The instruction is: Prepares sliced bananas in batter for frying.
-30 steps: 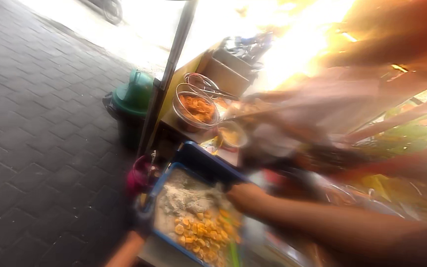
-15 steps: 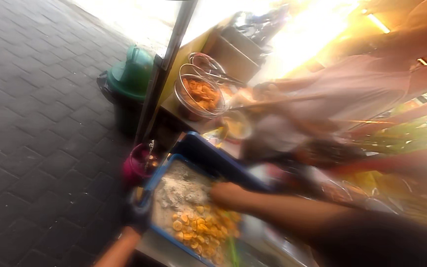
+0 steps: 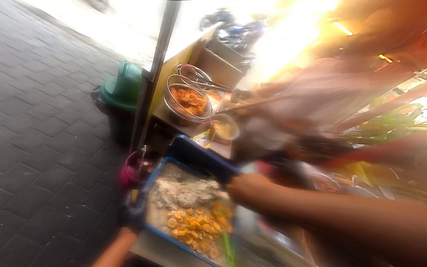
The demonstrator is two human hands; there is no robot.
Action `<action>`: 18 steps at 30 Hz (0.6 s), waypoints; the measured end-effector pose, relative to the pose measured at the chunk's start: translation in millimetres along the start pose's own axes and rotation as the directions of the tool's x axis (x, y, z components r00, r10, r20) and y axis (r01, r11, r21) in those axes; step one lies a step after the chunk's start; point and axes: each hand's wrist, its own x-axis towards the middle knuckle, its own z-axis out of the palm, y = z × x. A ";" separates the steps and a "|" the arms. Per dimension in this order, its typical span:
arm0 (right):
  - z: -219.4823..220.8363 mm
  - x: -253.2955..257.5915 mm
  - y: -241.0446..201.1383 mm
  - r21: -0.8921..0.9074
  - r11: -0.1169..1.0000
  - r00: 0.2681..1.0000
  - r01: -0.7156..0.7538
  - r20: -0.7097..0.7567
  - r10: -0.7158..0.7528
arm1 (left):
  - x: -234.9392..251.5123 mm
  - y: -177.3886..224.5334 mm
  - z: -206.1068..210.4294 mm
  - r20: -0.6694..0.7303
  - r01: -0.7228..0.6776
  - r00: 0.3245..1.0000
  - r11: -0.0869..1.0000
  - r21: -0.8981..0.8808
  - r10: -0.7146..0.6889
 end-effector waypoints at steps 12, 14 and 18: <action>-137.6 68.5 -98.2 0.268 0.939 0.721 -0.217 0.692 -0.030 | 11.4 -11.4 12.0 -0.086 -0.032 0.996 0.999 -0.033 0.029; -129.0 74.3 -103.1 0.277 0.943 0.736 -0.186 0.675 -0.053 | 10.0 -1.5 4.0 -0.039 -0.022 0.999 0.998 -0.064 0.019; -152.0 63.7 -93.1 0.223 0.961 0.742 -0.166 0.669 -0.028 | 15.6 -4.6 6.2 -0.015 -0.015 1.000 0.998 -0.064 0.014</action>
